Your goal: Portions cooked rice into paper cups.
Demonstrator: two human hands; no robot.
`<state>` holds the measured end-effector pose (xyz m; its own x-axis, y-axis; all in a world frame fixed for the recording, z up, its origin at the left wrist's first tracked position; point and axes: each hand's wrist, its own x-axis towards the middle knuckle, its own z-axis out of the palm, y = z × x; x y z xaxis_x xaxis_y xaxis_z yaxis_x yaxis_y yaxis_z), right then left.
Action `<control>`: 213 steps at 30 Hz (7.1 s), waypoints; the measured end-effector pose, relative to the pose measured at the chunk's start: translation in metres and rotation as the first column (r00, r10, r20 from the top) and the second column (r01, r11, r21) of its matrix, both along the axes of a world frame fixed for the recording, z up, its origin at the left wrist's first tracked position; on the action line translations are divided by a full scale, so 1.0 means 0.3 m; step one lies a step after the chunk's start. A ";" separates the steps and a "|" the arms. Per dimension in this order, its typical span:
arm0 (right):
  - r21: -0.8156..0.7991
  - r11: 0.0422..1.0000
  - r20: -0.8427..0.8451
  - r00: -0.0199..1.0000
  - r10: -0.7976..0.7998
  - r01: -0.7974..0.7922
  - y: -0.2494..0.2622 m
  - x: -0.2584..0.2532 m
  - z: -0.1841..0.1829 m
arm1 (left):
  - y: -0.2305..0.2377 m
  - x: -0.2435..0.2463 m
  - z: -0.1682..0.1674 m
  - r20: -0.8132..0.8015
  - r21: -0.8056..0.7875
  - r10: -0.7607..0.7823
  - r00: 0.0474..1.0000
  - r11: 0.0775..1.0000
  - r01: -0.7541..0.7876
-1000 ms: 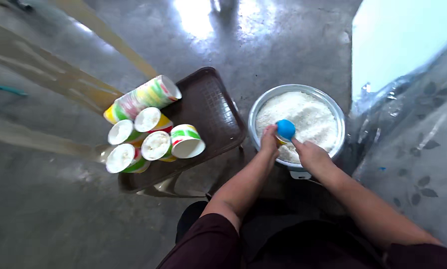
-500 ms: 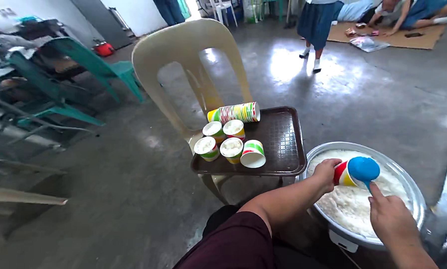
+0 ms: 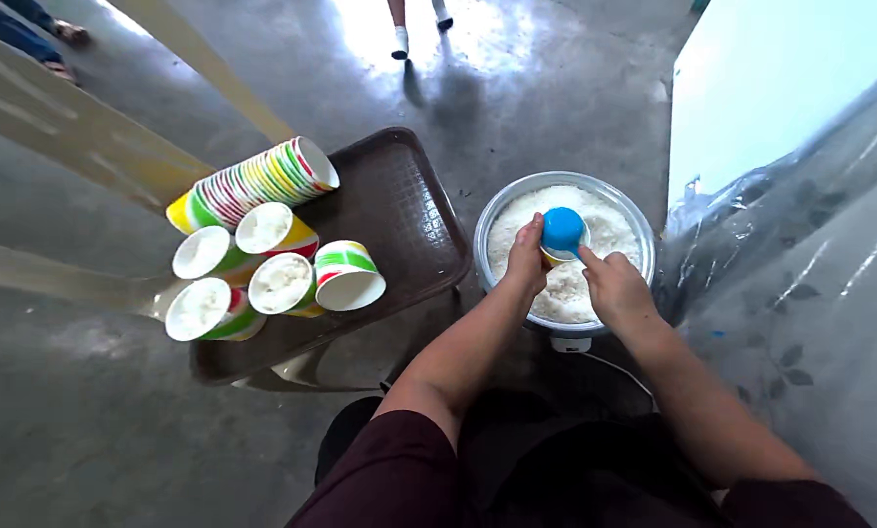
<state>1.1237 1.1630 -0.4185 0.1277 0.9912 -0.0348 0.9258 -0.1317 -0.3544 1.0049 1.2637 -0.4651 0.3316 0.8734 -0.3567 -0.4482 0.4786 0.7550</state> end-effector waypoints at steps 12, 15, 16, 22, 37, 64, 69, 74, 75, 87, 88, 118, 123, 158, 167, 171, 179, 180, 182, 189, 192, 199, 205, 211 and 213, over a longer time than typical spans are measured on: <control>0.413 0.903 -0.305 0.952 0.016 0.117 -0.068 0.090 0.030 | 0.067 -0.120 0.226 -0.112 -0.023 -0.136 0.984 0.991 0.134; 0.329 0.916 -0.473 0.880 -0.049 0.228 -0.089 0.077 -0.007 | 0.158 -0.280 0.407 -0.291 0.069 -0.211 0.933 0.968 0.241; 0.278 0.928 -0.519 0.852 -0.072 0.248 -0.099 0.066 -0.025 | 0.198 -0.353 0.449 -0.349 0.086 -0.220 0.911 0.960 0.265; 0.104 0.971 -0.571 0.812 -0.118 0.214 -0.126 0.059 -0.163 | 0.346 -0.801 0.502 -0.761 0.071 -0.075 0.644 0.977 0.199; 0.029 0.983 -0.426 0.892 -0.151 0.180 -0.097 0.159 -0.206 | 0.288 -0.894 0.620 -0.815 0.079 0.486 -0.316 0.634 0.769; -0.569 0.795 -0.711 0.361 -0.604 0.211 0.165 0.133 -0.513 | -0.384 -0.684 -0.073 -0.025 -0.041 -0.877 0.479 0.480 0.876; -0.588 0.758 -0.807 -0.139 -0.574 0.282 0.232 0.099 -0.534 | -0.356 -0.687 -0.046 0.005 -0.127 -0.880 0.475 0.471 0.873; -0.537 0.795 -0.841 -0.247 -0.481 0.281 0.178 0.135 -0.434 | -0.228 -0.518 -0.008 -0.303 -0.209 -0.652 0.695 0.757 0.619; -0.506 0.816 -0.862 -0.209 -0.462 0.280 0.162 0.144 -0.394 | -0.187 -0.463 -0.013 -0.336 -0.223 -0.592 0.733 0.806 0.549; -0.196 0.979 -0.251 0.968 0.008 -0.058 0.036 0.053 -0.106 | -0.041 -0.052 -0.062 -0.326 0.030 -0.074 0.943 0.996 0.089; -0.186 0.979 -0.163 0.985 0.059 -0.089 0.030 0.031 -0.115 | -0.035 -0.051 -0.061 -0.293 -0.007 -0.035 0.956 0.999 0.035; -0.534 0.826 -0.056 0.967 -0.250 0.183 0.106 0.168 -0.398 | -0.093 -0.242 -0.235 0.072 -0.376 0.079 0.994 0.925 -0.046; -0.526 0.817 -0.462 0.727 -0.508 0.236 0.094 0.003 -0.458 | -0.096 -0.278 -0.243 -0.013 -0.378 0.206 0.978 0.905 -0.196; -0.205 0.967 0.095 0.980 0.176 -0.154 0.045 -0.007 -0.114 | -0.028 -0.047 -0.176 -0.130 -0.214 0.046 0.990 0.974 -0.073; 0.047 0.974 0.029 0.975 0.220 -0.221 0.002 0.033 -0.191 | -0.064 -0.120 -0.130 -0.142 -0.118 -0.096 0.985 0.990 0.080; 0.175 0.964 -0.005 0.979 0.205 -0.201 -0.021 0.040 -0.234 | -0.068 -0.093 -0.122 -0.114 -0.206 -0.052 0.992 0.978 0.028; 0.428 0.891 -0.069 0.978 0.197 -0.150 -0.046 0.056 -0.281 | -0.053 -0.080 -0.098 -0.151 -0.266 -0.030 0.988 0.964 -0.012; 0.453 0.880 -0.081 0.977 0.197 -0.140 -0.047 0.058 -0.277 | -0.053 -0.083 -0.098 -0.135 -0.261 -0.035 0.990 0.965 -0.002; 0.487 0.863 -0.087 0.976 0.200 -0.133 -0.050 0.064 -0.278 | -0.056 -0.084 -0.103 -0.122 -0.265 -0.040 0.992 0.964 0.006; 0.480 0.867 -0.070 0.979 0.191 -0.134 -0.061 0.084 -0.274 | -0.050 -0.082 -0.105 -0.107 -0.263 -0.055 0.993 0.964 0.025; 0.441 0.888 -0.092 0.979 0.184 -0.126 -0.059 0.093 -0.266 | -0.057 -0.079 -0.087 -0.110 -0.267 -0.068 0.992 0.963 0.036; 0.218 0.944 -0.796 0.605 0.024 0.249 -0.054 0.077 -0.224 | -0.066 -0.091 -0.029 -0.074 -0.260 -0.088 0.993 0.963 0.066; -0.104 0.909 -0.988 0.067 -0.142 0.404 -0.017 0.092 -0.248 | -0.109 -0.213 0.188 -0.097 -0.103 -0.134 0.986 0.987 0.124; -0.231 0.871 -0.916 0.205 -0.345 0.435 -0.005 0.098 -0.289 | -0.127 -0.545 0.362 -0.325 0.057 0.062 0.944 0.997 -0.046; -0.245 0.873 -0.897 0.243 -0.369 0.422 -0.001 0.093 -0.290 | -0.114 -0.662 0.372 -0.428 0.064 0.190 0.884 0.982 -0.180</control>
<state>1.1516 1.1626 -0.5055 0.4190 0.8290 -0.3705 -0.1406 -0.3439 -0.9284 0.8062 1.2296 -0.3536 -0.0185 0.9128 -0.4081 -0.1557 0.4005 0.9030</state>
